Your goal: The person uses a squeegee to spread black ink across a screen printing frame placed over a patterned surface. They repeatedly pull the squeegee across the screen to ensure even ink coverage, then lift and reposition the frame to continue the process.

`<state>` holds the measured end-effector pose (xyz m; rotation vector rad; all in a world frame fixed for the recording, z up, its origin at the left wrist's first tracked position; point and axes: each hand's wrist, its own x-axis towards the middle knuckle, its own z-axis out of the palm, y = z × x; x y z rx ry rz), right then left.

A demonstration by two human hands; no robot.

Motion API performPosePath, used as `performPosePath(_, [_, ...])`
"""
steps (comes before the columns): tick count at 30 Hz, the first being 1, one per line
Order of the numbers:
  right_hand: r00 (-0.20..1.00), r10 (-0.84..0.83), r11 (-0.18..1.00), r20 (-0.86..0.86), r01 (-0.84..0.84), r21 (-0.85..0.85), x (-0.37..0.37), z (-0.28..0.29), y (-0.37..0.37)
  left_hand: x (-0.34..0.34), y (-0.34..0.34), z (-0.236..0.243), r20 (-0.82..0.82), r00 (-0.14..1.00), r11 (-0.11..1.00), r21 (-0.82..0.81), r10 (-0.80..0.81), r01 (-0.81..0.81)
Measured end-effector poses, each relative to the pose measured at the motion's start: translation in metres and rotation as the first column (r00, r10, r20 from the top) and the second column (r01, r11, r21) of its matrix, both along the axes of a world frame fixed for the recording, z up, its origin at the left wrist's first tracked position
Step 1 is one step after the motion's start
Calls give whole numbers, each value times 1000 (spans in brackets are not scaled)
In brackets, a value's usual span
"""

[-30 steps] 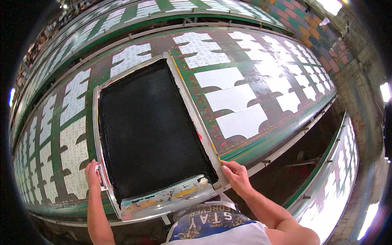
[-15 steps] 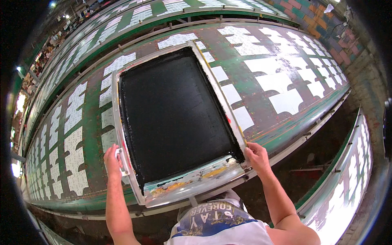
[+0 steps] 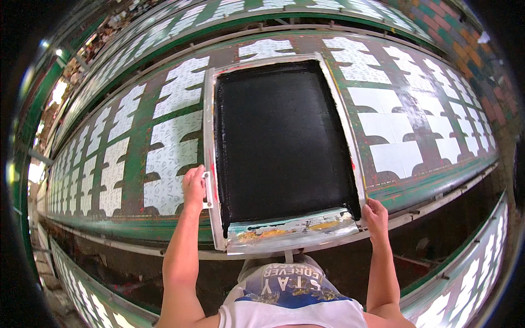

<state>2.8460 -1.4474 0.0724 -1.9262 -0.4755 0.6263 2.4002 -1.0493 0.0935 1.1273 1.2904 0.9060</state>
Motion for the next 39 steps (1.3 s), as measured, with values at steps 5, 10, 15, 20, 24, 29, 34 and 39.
performPosePath(5, [997, 35, 999, -68, -33, 21, 13, 7, -5, 13, -3, -7, -31, 1000, 1000, 12, 3, -2])
performPosePath(10, [991, 97, 995, -94, -97, -5, 28, -5, -12, 14, -3, -15, -93, 995, 988, 153, -21, 35])
performPosePath(15, [987, 158, 982, 36, -154, -109, 31, -3, -14, 13, -1, -25, -184, 983, 983, 176, -15, 48])
performPosePath(20, [623, 311, 942, 718, -100, -321, -22, 33, -4, 12, 6, -38, -328, 944, 962, 263, 15, 76])
performPosePath(24, [442, 633, 729, 636, -616, -297, -87, 60, 11, 12, 6, -44, -353, 935, 982, 174, -7, 73])
performPosePath(29, [176, 778, 508, 602, -741, -439, -142, 67, 28, 16, 4, -39, -439, 898, 978, 194, 15, 79])
performPosePath(34, [124, 783, 506, 609, -696, -509, -151, 64, 43, 18, 0, -31, -494, 869, 983, 172, 26, 69])
performPosePath(39, [86, 723, 540, 685, -689, -484, -155, 72, 53, 14, 11, -40, -430, 902, 981, 183, 27, 57])
